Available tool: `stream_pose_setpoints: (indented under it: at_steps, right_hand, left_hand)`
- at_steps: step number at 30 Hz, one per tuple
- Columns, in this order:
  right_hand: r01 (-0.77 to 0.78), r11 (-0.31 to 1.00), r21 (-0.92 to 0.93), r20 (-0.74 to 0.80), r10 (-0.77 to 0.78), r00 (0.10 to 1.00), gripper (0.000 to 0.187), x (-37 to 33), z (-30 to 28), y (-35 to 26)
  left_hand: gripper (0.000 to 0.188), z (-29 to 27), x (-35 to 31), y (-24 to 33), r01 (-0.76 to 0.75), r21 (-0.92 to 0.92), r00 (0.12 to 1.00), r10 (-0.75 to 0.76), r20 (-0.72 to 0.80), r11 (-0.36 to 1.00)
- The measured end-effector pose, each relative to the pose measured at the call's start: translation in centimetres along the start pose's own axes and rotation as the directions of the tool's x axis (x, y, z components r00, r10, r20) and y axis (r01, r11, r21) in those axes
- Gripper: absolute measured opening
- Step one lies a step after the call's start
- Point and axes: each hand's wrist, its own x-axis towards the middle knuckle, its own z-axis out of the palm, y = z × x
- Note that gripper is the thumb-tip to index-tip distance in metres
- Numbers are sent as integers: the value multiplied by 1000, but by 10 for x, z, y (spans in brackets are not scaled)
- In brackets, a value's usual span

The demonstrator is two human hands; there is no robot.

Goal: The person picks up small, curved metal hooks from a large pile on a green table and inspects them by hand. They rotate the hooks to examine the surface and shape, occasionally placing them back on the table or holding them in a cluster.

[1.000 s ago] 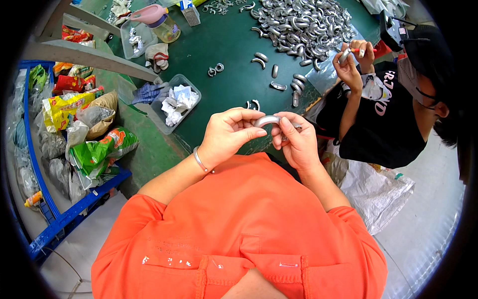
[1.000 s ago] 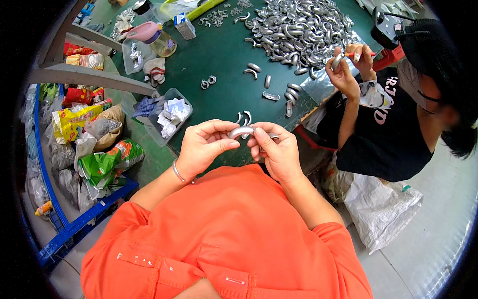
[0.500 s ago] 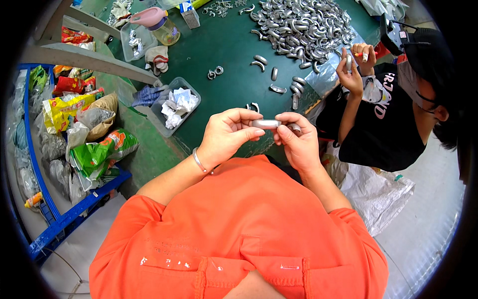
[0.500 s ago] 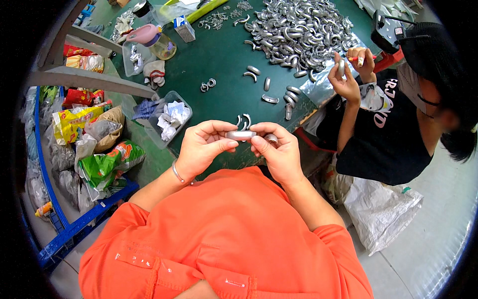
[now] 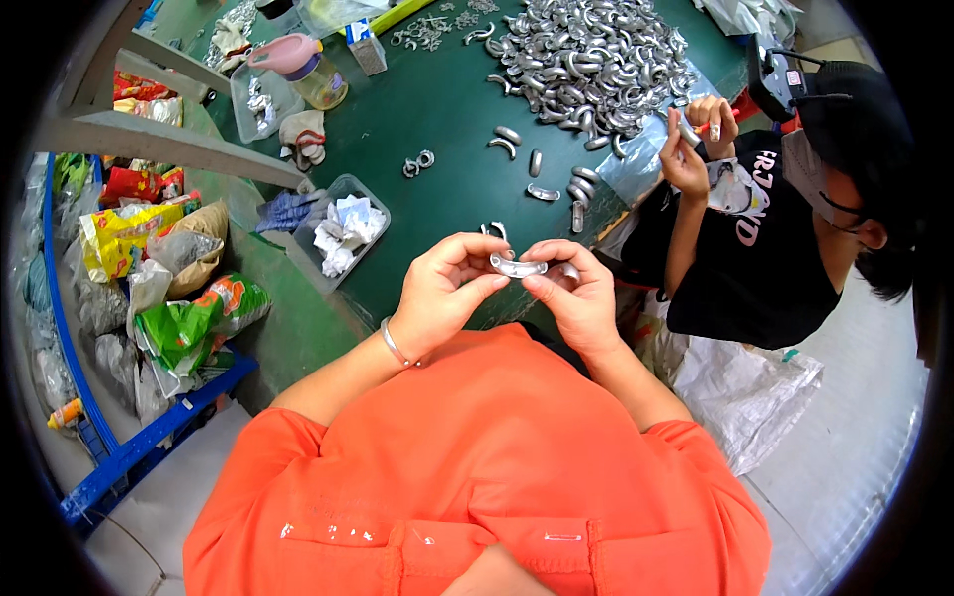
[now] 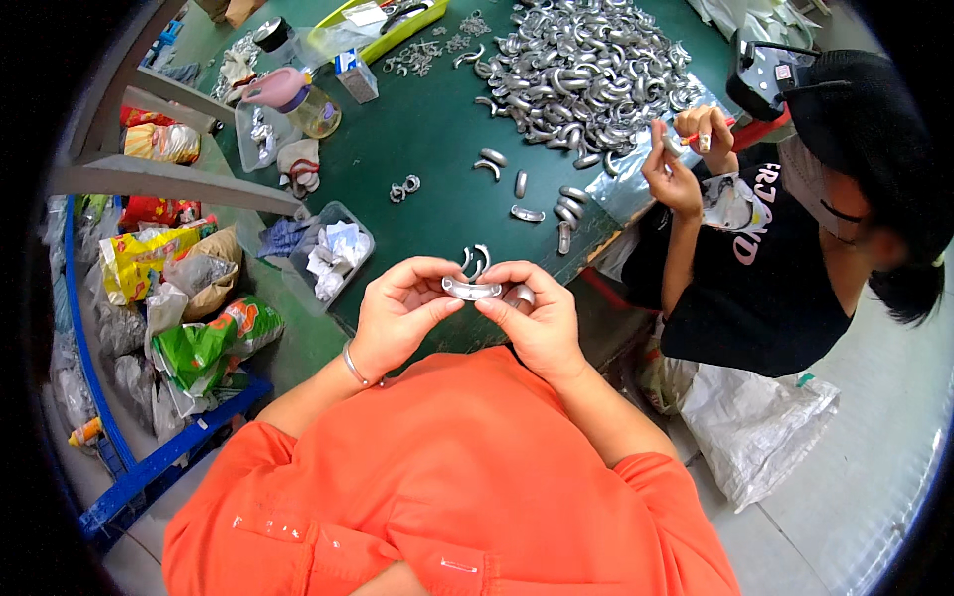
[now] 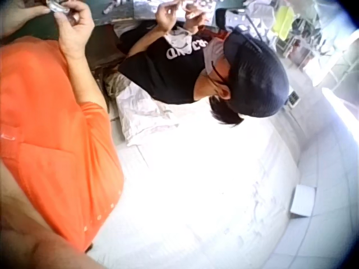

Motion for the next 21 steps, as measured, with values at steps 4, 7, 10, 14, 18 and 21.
stream_pose_setpoints:
  at_steps: [4,7,10,14,18,21]
  right_hand:
    - [-30,846,-533,-110,-34,993,17,26,-24,21]
    - [-26,720,-693,-225,-182,957,15,67,-78,75]
    - [-11,597,-802,-208,-261,943,16,95,-97,87]
    - [-77,532,-843,-296,-339,893,19,137,-113,78]
    - [-327,543,-774,-572,-376,729,35,197,-143,75]
    - [-441,487,-754,-627,-332,705,53,221,-154,75]
  left_hand:
    - [41,-1,3,-5,90,-56,993,-94,-73,994]
    - [35,-8,5,-15,129,-49,988,-133,-80,990]
    - [30,-11,3,-12,190,-22,977,-191,-97,982]
    - [26,-18,0,-13,195,-1,971,-193,-141,981]
    - [24,-23,1,-12,224,-7,961,-222,-167,975]
    - [24,-25,2,-12,222,-18,960,-222,-169,975]
